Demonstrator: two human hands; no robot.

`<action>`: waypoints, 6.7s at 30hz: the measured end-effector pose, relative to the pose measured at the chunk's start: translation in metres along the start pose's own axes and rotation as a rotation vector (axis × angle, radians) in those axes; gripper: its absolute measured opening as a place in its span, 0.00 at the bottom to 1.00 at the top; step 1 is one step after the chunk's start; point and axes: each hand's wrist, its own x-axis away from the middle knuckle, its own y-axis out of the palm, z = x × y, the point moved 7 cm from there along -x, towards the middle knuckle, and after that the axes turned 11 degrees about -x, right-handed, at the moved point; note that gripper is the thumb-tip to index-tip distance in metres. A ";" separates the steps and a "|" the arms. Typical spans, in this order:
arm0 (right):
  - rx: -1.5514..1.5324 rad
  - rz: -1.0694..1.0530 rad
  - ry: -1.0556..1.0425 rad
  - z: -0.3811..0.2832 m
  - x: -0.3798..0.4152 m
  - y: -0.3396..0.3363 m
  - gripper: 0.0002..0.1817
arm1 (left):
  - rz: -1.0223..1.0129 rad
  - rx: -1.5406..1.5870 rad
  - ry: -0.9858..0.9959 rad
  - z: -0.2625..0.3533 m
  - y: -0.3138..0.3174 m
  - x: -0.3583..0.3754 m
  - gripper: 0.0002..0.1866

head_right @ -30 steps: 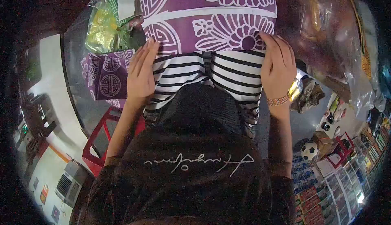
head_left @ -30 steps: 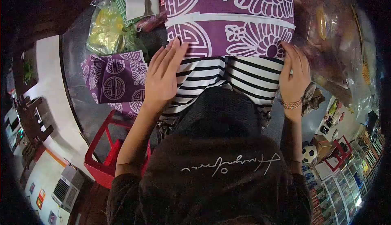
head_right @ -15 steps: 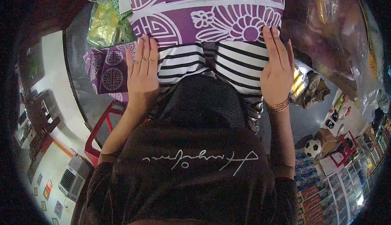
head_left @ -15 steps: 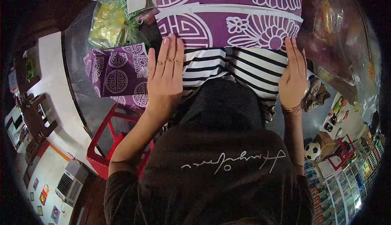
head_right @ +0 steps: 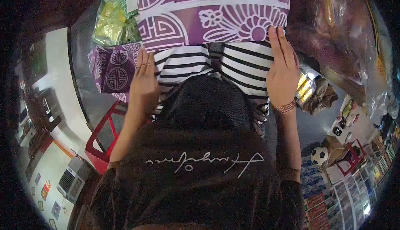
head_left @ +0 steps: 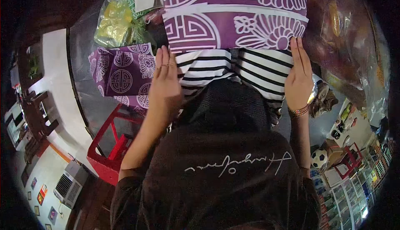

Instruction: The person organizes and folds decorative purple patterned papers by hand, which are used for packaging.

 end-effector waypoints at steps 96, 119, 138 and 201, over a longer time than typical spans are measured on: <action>0.199 -0.093 -0.626 -0.137 -0.027 0.063 0.28 | 0.740 1.325 -0.379 -0.015 -0.022 -0.053 0.12; -1.068 0.179 0.316 0.008 -0.001 -0.015 0.17 | 0.482 1.358 -0.528 -0.011 -0.023 -0.046 0.19; -1.910 0.313 0.661 0.005 -0.044 0.040 0.12 | 0.420 1.377 -0.344 0.012 -0.041 -0.038 0.19; -1.512 0.186 0.702 0.071 -0.008 -0.002 0.14 | 0.345 1.310 -0.466 -0.053 -0.016 -0.028 0.27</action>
